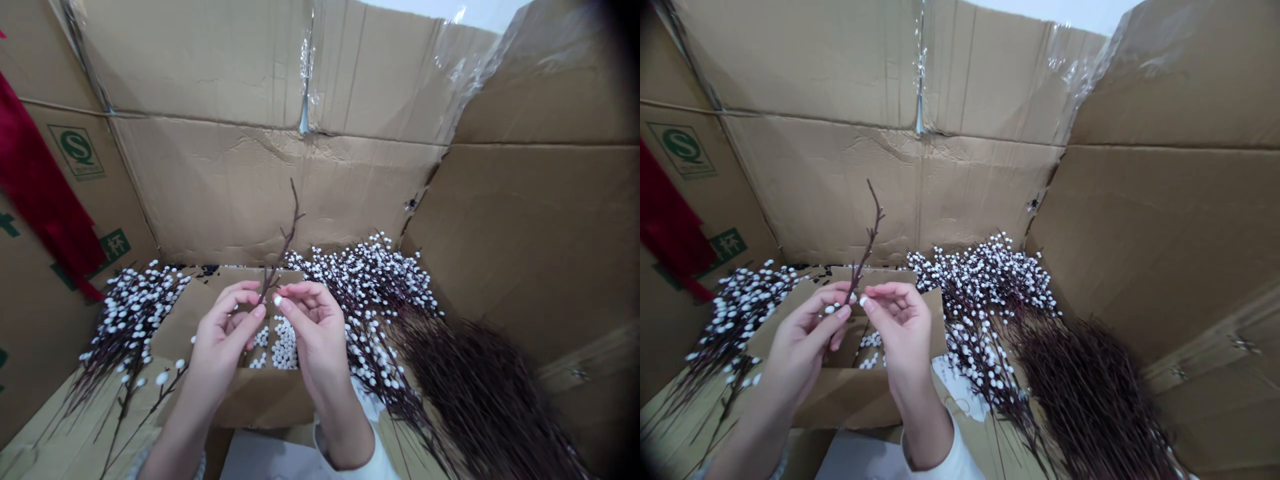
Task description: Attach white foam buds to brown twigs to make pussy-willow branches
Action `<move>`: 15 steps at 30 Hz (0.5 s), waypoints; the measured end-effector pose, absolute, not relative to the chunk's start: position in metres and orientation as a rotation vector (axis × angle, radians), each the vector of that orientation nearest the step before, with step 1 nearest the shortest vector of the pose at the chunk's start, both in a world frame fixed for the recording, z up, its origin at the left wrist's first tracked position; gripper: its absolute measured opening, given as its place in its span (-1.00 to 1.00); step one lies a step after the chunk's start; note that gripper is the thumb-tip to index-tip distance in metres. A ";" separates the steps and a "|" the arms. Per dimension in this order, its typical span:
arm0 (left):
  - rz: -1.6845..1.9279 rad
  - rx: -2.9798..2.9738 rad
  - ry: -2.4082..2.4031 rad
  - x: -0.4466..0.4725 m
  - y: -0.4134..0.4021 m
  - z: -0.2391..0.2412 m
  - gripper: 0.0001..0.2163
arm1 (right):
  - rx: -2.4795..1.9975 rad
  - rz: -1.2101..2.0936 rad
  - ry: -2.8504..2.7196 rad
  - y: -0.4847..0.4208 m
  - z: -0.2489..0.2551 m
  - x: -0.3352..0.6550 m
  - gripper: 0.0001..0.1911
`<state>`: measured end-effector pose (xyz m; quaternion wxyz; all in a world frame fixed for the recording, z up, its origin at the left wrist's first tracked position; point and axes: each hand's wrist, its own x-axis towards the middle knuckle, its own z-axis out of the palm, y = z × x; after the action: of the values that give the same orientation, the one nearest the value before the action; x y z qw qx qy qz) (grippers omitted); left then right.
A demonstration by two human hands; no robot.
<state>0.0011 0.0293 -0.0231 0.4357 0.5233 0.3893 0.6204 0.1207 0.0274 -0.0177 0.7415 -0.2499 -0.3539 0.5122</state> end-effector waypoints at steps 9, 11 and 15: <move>1.507 1.618 1.142 0.000 0.024 -0.015 -0.86 | -0.556 1.091 -0.864 0.028 -0.018 0.123 -0.82; 1.501 1.672 1.164 0.000 0.023 -0.015 -0.87 | -0.580 1.085 -0.888 0.029 -0.017 0.126 -0.82; 1.486 1.790 1.195 0.000 0.023 -0.017 -0.87 | -0.630 1.096 -0.925 0.030 -0.016 0.132 -0.83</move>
<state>-0.0001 0.0228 -0.0171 0.2599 0.6610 0.4412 0.5485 0.1321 0.0300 -0.0162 0.7086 -0.2837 -0.4168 0.4937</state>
